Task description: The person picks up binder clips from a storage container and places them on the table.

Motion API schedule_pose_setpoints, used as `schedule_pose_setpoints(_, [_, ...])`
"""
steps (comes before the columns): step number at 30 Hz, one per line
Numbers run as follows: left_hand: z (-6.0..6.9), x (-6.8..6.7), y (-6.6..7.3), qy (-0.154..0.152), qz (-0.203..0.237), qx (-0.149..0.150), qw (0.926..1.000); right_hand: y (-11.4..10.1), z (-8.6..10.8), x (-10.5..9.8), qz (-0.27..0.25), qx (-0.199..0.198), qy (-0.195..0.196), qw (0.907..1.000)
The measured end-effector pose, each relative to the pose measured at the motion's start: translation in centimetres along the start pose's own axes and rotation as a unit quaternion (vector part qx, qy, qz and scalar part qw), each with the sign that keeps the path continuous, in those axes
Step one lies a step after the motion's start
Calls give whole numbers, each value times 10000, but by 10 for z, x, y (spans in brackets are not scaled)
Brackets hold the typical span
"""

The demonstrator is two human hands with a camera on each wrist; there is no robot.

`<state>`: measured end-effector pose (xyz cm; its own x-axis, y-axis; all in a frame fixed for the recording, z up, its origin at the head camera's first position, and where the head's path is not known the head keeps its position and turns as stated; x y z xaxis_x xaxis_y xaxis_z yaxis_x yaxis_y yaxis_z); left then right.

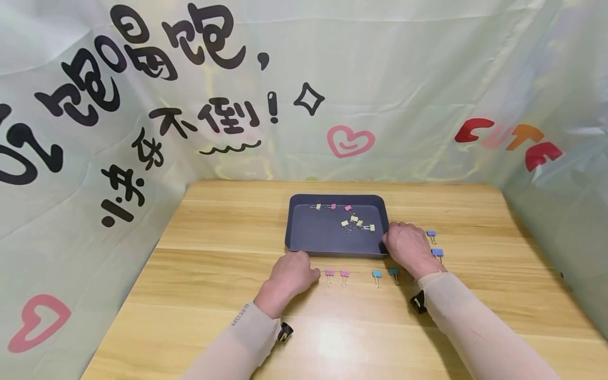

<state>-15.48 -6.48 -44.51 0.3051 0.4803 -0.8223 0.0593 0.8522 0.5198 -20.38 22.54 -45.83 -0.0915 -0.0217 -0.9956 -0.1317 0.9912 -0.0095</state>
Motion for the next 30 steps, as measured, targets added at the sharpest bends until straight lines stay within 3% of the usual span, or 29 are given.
schedule_pose_setpoints(22, [-9, 13, -4, 136, -57, -71, 9999, 0, -2, 0, -6, -9, 20, 10000])
schedule_pose_setpoints(27, [-4, 7, -3, 64, -9, -61, 10000, -1, -1, -1, -29, -11, -3, 10000])
schedule_pose_setpoints(30, [1, -6, 2, -110, 10, -22, 9999, 0, 0, -1, -17, -46, -10, 10000])
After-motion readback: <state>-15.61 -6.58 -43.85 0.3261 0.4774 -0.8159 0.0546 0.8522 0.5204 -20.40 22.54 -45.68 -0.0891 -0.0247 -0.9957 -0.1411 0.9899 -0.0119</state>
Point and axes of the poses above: each hand's wrist, its own z-axis away from the middle knuckle, its own x-axis out of the palm, y = z × x, the point moved 1 cm from there along -z, towards the middle knuckle, and after that the axes turned 7 degrees about z, right-handed, at the moved point
